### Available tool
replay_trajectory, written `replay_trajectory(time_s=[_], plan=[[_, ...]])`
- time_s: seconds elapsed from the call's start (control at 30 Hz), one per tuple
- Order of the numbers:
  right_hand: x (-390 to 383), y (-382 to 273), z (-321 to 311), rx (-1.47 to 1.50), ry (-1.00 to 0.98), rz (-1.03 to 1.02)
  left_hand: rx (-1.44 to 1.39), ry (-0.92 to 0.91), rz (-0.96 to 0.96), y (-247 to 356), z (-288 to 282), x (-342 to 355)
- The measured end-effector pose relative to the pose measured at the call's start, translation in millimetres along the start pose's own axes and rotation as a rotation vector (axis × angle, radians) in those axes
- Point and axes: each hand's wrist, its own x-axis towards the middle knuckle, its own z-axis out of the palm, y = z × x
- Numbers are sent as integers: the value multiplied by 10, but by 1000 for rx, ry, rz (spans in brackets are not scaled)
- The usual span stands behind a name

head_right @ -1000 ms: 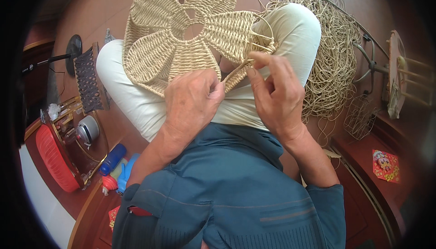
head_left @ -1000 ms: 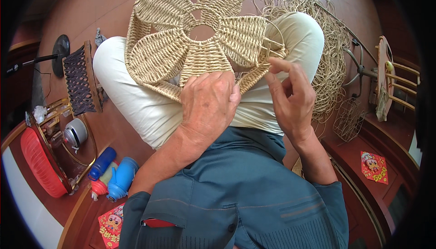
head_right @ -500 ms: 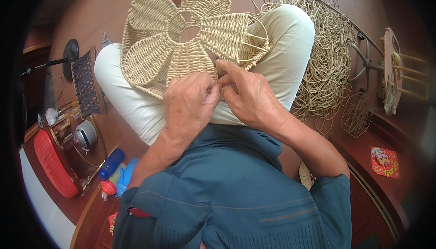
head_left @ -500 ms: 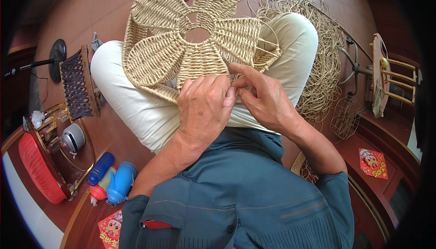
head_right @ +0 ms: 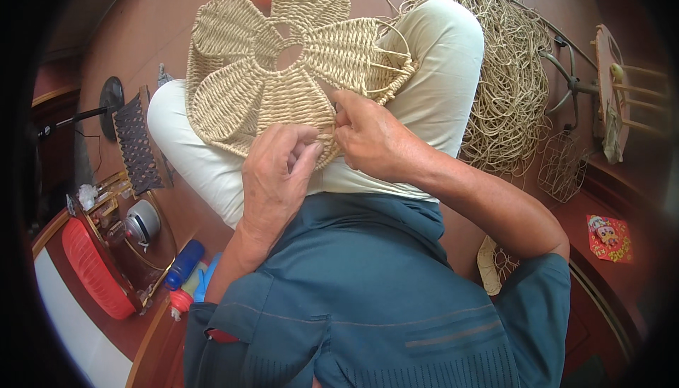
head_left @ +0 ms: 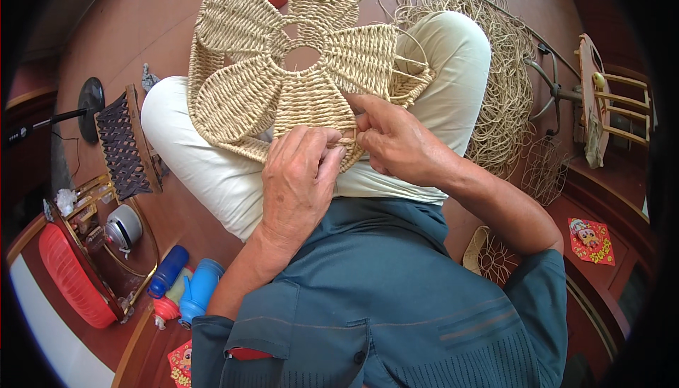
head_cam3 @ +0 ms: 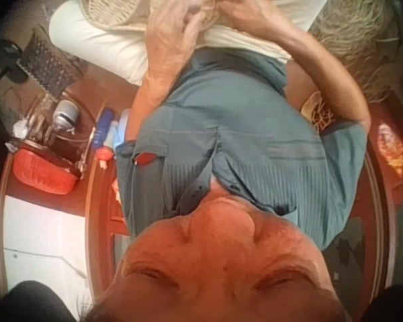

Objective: The recorder is weaving the edge of a flower-shaped straw or wicker basket base while sitting on the floor.

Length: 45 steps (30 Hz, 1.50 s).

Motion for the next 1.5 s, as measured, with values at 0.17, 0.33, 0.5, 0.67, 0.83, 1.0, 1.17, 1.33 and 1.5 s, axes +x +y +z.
replay_trajectory(time_s=[0.17,0.33,0.5,0.67,0.83,1.0,1.17,1.33,1.5], plan=[[14,29,58,31,36,52,-27,-31,-41,9,-23,13],[53,55,78,88,57,7,-23,-93,-67,23,-60,77],[26,96,84,-62,85,-44,10,-146,-3,43,-78,157],[-79,170,207,-219,259,-220,262,-164,227,154,-53,172],[-227,212,263,-258,409,-363,71,-219,299,213,-91,337],[-221,292,333,-282,480,-484,-195,-278,203,315,-176,449],[-184,333,385,-251,663,-435,-606,-387,-258,248,-175,599],[-129,288,395,-276,704,-402,-460,-214,-308,89,-108,724],[-146,291,395,-270,691,-370,-271,-204,-276,66,-74,735]])
